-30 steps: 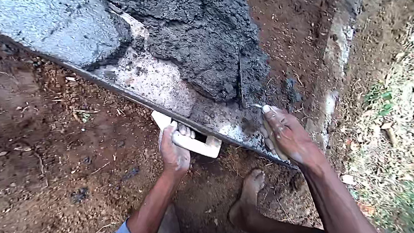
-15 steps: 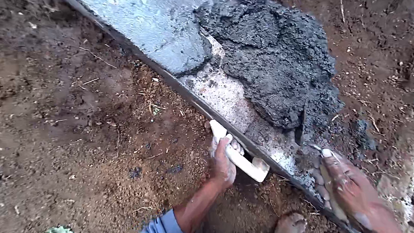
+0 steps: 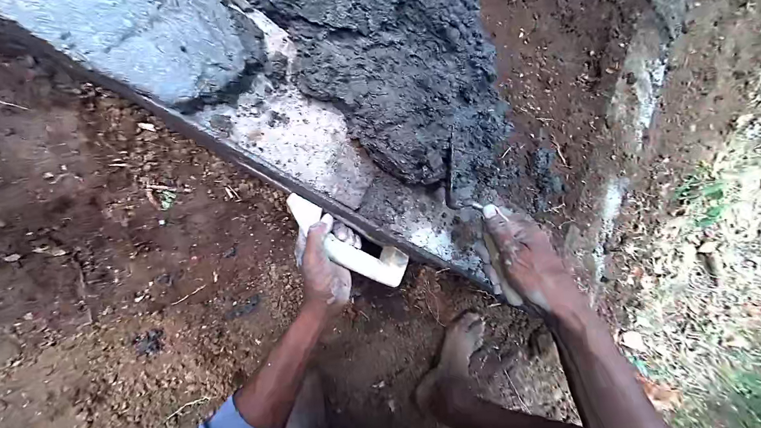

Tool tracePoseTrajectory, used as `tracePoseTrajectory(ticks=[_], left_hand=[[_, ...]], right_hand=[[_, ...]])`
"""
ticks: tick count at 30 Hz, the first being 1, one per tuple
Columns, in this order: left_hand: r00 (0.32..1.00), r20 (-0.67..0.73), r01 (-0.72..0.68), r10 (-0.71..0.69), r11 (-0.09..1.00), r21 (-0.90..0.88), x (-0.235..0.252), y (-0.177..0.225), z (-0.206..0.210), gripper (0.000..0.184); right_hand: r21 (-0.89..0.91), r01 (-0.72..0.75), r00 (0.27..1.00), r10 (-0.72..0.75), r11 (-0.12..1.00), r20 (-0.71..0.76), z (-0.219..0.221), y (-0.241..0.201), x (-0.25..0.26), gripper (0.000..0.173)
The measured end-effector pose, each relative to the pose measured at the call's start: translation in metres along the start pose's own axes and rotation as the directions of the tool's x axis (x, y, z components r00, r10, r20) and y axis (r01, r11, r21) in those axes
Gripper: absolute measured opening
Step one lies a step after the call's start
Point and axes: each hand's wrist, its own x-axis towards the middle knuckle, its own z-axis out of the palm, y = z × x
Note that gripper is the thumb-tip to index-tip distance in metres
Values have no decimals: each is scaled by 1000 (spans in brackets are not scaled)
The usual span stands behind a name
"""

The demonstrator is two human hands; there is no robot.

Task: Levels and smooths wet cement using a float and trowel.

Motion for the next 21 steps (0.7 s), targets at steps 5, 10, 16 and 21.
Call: tracePoseTrajectory(ticks=[5, 10, 16, 21], left_hand=[[999, 53, 6, -7, 1000, 21, -19, 24, -21, 33], [995, 86, -46, 45, 999, 4, -38, 36, -56, 30], [988, 84, -130, 127, 991, 36, -43, 62, -68, 35], [972, 136, -194, 190, 981, 15, -41, 75, -84, 23]], right_hand=[[-9, 59, 998, -60, 998, -31, -5, 8, -1, 43], [5, 375, 903, -364, 927, -227, 7, 51, -29, 28], [-596, 457, 827, -562, 660, 13, 61, 80, -63, 49], [-824, 84, 995, -3, 560, 99, 88, 87, -40, 49]])
